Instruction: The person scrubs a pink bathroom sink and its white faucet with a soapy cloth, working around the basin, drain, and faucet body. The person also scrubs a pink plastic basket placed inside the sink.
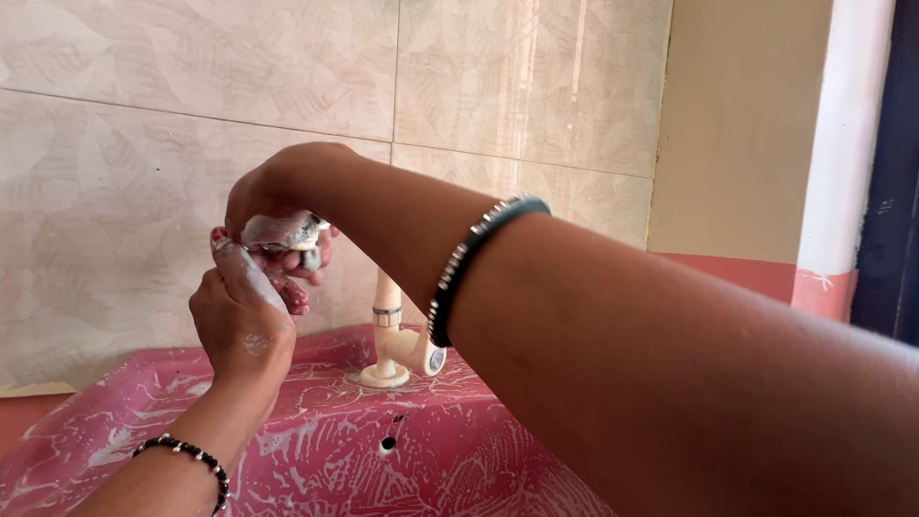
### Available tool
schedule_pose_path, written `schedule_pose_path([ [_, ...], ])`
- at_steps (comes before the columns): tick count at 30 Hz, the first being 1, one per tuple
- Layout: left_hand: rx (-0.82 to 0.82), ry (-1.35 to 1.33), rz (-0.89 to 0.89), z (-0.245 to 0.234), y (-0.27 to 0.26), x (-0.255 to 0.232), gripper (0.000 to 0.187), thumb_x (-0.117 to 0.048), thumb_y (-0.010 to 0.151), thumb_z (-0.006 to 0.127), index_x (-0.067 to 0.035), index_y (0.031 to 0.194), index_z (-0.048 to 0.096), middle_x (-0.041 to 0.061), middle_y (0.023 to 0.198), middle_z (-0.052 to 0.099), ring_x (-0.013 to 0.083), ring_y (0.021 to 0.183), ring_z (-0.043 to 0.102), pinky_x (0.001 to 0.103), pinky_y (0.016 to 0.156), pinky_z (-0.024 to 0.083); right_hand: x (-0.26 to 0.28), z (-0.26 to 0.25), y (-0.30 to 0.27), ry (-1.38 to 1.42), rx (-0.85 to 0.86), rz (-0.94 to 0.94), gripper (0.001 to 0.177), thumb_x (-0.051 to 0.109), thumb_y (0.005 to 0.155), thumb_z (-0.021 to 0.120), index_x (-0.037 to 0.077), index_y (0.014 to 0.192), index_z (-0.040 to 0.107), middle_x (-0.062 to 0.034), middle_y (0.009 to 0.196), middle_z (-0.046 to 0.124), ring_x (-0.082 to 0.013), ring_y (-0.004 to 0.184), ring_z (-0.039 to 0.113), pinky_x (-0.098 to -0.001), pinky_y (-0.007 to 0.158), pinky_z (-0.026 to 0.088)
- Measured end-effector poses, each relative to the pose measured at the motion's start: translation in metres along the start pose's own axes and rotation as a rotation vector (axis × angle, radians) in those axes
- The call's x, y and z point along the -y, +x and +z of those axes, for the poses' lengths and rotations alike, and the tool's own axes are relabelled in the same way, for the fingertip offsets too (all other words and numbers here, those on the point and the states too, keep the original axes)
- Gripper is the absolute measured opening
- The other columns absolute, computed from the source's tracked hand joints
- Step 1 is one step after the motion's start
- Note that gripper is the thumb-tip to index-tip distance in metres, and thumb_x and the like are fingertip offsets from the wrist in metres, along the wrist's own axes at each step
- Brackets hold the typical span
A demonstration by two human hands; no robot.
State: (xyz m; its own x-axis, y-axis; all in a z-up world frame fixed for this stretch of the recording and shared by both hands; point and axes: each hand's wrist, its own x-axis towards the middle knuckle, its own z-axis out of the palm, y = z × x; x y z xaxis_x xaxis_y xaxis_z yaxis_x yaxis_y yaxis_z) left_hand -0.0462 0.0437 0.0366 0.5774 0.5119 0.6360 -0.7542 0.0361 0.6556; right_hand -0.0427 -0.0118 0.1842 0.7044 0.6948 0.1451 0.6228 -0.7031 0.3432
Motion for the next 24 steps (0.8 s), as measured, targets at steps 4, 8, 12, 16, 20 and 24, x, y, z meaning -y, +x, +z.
schedule_pose_path([
  [4,-0.021,0.033,0.007,0.003,0.003,-0.003,0.069,-0.051,0.108,0.025,0.001,0.078,0.059,0.010,0.062,0.060,0.0183,0.049,0.057,0.035,0.046,0.044,-0.008,0.001,-0.001,0.120,-0.070,0.034,0.051,0.047,0.094,0.048,0.011,0.066,0.071,-0.0061,0.069,0.073,-0.0190,0.059,0.070,-0.0363,0.057,0.057],
  [8,0.073,0.068,0.103,0.008,-0.003,-0.005,0.052,-0.038,0.104,0.031,0.001,0.088,0.062,0.011,0.063,0.063,0.0184,0.052,0.060,0.034,0.048,0.047,-0.023,0.025,-0.013,0.362,-0.409,0.134,0.052,0.051,0.091,0.048,0.013,0.064,0.072,-0.0058,0.064,0.074,-0.0179,0.055,0.070,-0.0354,0.055,0.056],
  [12,0.141,0.182,0.223,0.015,-0.007,-0.009,0.051,-0.040,0.105,0.030,0.000,0.099,0.059,0.010,0.067,0.069,0.0183,0.053,0.065,0.035,0.048,0.052,-0.035,0.043,-0.015,0.587,-0.796,0.125,0.056,0.053,0.091,0.047,0.013,0.067,0.077,-0.0074,0.063,0.072,-0.0197,0.056,0.067,-0.0384,0.058,0.054],
  [16,0.141,0.325,0.255,0.014,-0.008,-0.012,0.043,-0.038,0.107,0.035,-0.001,0.112,0.055,0.012,0.074,0.070,0.0190,0.057,0.068,0.038,0.051,0.054,-0.052,0.055,0.003,0.583,-0.933,0.186,0.059,0.051,0.100,0.038,0.011,0.077,0.075,-0.0098,0.063,0.060,-0.0229,0.054,0.060,-0.0405,0.054,0.051],
  [20,0.159,0.478,0.326,0.019,-0.007,-0.012,0.039,-0.036,0.107,0.045,0.002,0.115,0.051,0.016,0.082,0.070,0.0252,0.061,0.071,0.043,0.052,0.056,-0.095,0.078,0.013,1.355,-0.773,0.164,0.053,0.045,0.101,0.039,0.000,0.090,0.066,-0.0121,0.061,0.058,-0.0263,0.048,0.048,-0.0431,0.043,0.042],
  [24,0.125,0.451,0.525,0.021,-0.008,-0.005,0.037,-0.029,0.108,0.050,0.005,0.122,0.048,0.022,0.087,0.070,0.0343,0.074,0.072,0.047,0.063,0.054,-0.134,0.110,0.022,1.378,-0.772,-0.058,0.051,0.047,0.105,0.035,0.004,0.120,0.058,-0.0111,0.072,0.059,-0.0214,0.058,0.054,-0.0395,0.052,0.049],
])
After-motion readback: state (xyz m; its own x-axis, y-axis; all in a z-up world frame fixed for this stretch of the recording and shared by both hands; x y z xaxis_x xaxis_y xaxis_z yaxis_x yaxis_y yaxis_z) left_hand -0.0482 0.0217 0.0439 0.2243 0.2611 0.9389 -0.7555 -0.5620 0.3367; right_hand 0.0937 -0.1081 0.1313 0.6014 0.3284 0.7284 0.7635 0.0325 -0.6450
